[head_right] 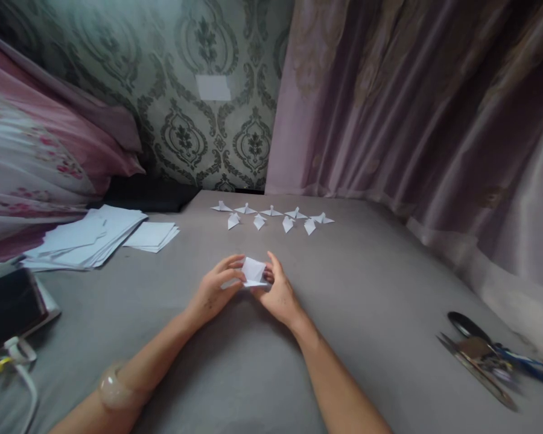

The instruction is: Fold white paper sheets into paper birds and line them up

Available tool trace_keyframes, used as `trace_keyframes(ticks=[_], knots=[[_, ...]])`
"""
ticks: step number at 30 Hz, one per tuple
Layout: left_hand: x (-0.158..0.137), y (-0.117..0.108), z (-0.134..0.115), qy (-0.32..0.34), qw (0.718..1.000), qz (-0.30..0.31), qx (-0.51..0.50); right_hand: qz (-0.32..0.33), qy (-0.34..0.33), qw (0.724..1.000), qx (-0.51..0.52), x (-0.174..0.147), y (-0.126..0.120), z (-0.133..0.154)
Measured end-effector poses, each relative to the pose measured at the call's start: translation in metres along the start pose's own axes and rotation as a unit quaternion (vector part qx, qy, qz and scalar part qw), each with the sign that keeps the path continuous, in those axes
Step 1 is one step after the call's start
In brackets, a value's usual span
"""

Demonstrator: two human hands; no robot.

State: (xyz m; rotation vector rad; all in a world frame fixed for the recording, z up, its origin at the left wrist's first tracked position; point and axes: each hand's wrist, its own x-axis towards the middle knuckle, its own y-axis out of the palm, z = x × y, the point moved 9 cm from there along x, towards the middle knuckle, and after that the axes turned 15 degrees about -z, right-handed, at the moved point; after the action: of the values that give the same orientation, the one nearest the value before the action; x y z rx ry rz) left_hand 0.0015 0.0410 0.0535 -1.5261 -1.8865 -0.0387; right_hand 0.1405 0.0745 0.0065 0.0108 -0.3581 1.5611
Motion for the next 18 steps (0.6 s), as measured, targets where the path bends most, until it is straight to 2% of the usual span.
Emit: trace_keyframes(ticks=[5, 7, 10, 13, 15, 18], knots=[[0.001, -0.002, 0.002, -0.070, 0.994, -0.008, -0.082, -0.038, 0.054, 0.995, 0.069, 0.003, -0.009, 0.001], [0.001, -0.001, 0.004, -0.102, 0.986, -0.009, -0.134, -0.026, 0.083, 0.991, 0.103, 0.001, -0.009, 0.004], [0.001, 0.002, 0.008, -0.146, 0.968, -0.014, -0.203, 0.020, 0.132, 0.978, 0.163, -0.005, -0.001, 0.010], [-0.002, 0.007, 0.020, -0.223, 0.937, -0.030, -0.268, 0.012, 0.154, 0.969, 0.191, -0.008, -0.002, 0.015], [-0.006, 0.011, 0.030, -0.285, 0.920, -0.027, -0.268, -0.001, 0.153, 0.969, 0.194, -0.008, -0.004, 0.016], [-0.011, 0.013, 0.040, -0.341, 0.914, -0.004, -0.222, 0.002, 0.147, 0.972, 0.185, -0.008, -0.004, 0.015]])
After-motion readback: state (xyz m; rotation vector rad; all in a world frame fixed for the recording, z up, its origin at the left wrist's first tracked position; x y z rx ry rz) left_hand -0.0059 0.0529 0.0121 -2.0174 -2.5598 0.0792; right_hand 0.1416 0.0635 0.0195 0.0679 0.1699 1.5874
